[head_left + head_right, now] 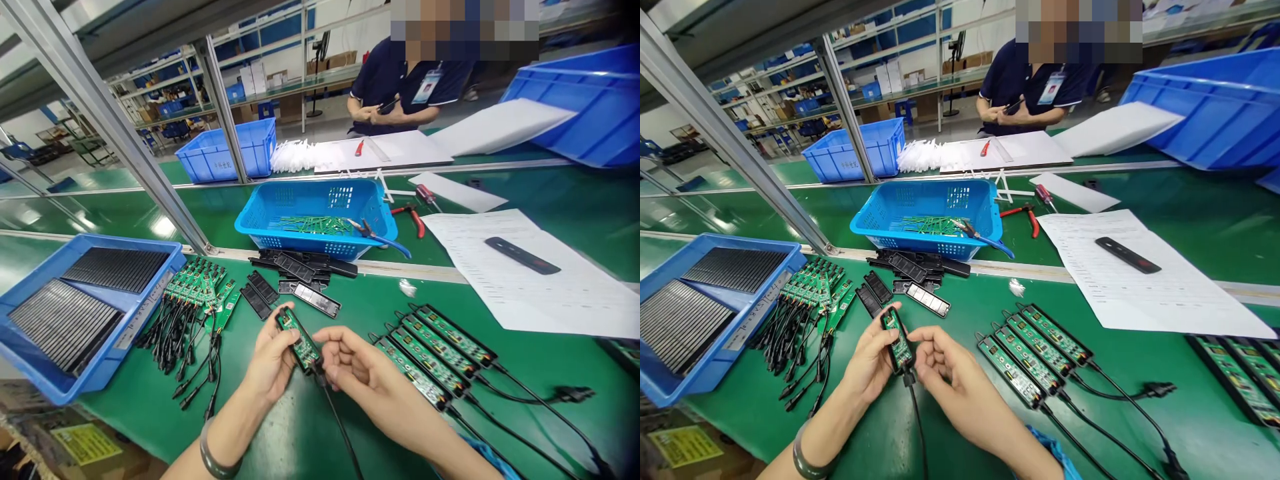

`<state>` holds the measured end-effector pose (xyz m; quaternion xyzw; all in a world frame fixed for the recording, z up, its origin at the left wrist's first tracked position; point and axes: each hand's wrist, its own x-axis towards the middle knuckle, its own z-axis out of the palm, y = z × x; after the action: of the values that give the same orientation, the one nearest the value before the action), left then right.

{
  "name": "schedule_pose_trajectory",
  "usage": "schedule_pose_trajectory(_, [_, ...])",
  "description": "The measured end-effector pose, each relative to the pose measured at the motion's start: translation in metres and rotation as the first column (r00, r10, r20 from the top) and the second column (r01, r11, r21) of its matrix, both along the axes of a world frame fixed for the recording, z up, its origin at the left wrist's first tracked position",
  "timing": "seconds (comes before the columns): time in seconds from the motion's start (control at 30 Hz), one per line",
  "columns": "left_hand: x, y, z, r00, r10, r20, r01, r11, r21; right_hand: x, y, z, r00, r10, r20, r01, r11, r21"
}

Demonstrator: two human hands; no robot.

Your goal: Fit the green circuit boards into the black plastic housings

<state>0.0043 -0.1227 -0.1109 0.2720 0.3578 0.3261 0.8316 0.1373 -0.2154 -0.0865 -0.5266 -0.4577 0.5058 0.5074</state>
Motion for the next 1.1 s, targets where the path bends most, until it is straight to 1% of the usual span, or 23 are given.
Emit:
schedule_pose_trajectory(0.03, [0.0, -0.001, 0.004, 0.998, 0.031, -0.057, -0.023, 0.992, 0.125, 0.0, -0.004, -0.002, 0.998, 0.004, -0.061, -0.008, 0.998, -0.061])
schedule_pose_trajectory(0.1, [-0.001, -0.005, 0.009, 0.99, 0.063, -0.129, -0.016, 0.941, 0.337, -0.001, -0.012, -0.008, 0.996, 0.014, -0.09, -0.027, 0.989, -0.145])
schedule_pose_trajectory(0.17, [-0.001, -0.009, 0.012, 0.983, 0.067, -0.173, 0.022, 0.884, 0.468, -0.005, -0.019, -0.015, 0.999, 0.026, -0.043, -0.033, 0.985, -0.167])
schedule_pose_trajectory(0.2, [-0.001, -0.011, 0.012, 0.979, 0.055, -0.195, 0.052, 0.862, 0.504, -0.008, -0.022, -0.018, 0.999, 0.025, -0.022, -0.028, 0.986, -0.164])
schedule_pose_trajectory(0.3, [0.0, -0.017, 0.013, 0.972, 0.007, -0.234, 0.124, 0.832, 0.54, -0.014, -0.028, -0.027, 1.0, -0.019, 0.019, 0.021, 0.991, -0.132])
schedule_pose_trajectory(0.4, [0.0, -0.02, 0.013, 0.973, -0.012, -0.23, 0.141, 0.822, 0.552, -0.017, -0.032, -0.034, 0.989, -0.07, 0.127, 0.08, 0.994, -0.079])
schedule_pose_trajectory(0.47, [-0.001, -0.022, 0.012, 0.973, -0.019, -0.232, 0.149, 0.818, 0.556, -0.018, -0.033, -0.038, 0.98, -0.077, 0.185, 0.089, 0.994, -0.056])
schedule_pose_trajectory(0.53, [-0.001, -0.023, 0.011, 0.971, -0.033, -0.236, 0.162, 0.817, 0.554, -0.019, -0.033, -0.04, 0.986, -0.064, 0.152, 0.075, 0.995, -0.066])
schedule_pose_trajectory(0.6, [0.001, -0.021, 0.01, 0.971, -0.043, -0.237, 0.166, 0.83, 0.533, -0.019, -0.033, -0.041, 0.999, -0.045, 0.028, 0.047, 0.993, -0.109])
schedule_pose_trajectory(0.67, [0.003, -0.019, 0.008, 0.973, -0.022, -0.229, 0.132, 0.869, 0.476, -0.019, -0.032, -0.04, 0.995, -0.015, -0.101, -0.001, 0.988, -0.156])
schedule_pose_trajectory(0.7, [0.004, -0.017, 0.007, 0.974, -0.005, -0.225, 0.104, 0.896, 0.431, -0.018, -0.032, -0.04, 0.991, 0.0, -0.131, -0.023, 0.985, -0.17])
schedule_pose_trajectory(0.77, [0.007, -0.015, 0.004, 0.976, 0.028, -0.214, 0.044, 0.944, 0.327, -0.016, -0.033, -0.037, 0.994, 0.006, -0.109, -0.025, 0.983, -0.18])
schedule_pose_trajectory(0.87, [0.009, -0.012, 0.001, 0.982, 0.043, -0.183, -0.006, 0.981, 0.196, -0.012, -0.035, -0.031, 0.999, 0.012, -0.037, -0.019, 0.98, -0.199])
schedule_pose_trajectory(0.97, [0.009, -0.009, -0.002, 0.989, 0.015, -0.145, -0.005, 0.998, 0.063, -0.008, -0.039, -0.026, 0.997, 0.06, -0.044, -0.068, 0.979, -0.192])
schedule_pose_trajectory(1.1, [0.009, -0.007, -0.006, 0.994, -0.059, -0.088, 0.049, 0.992, -0.119, -0.009, -0.043, -0.025, 0.998, 0.06, -0.008, -0.061, 0.994, -0.091])
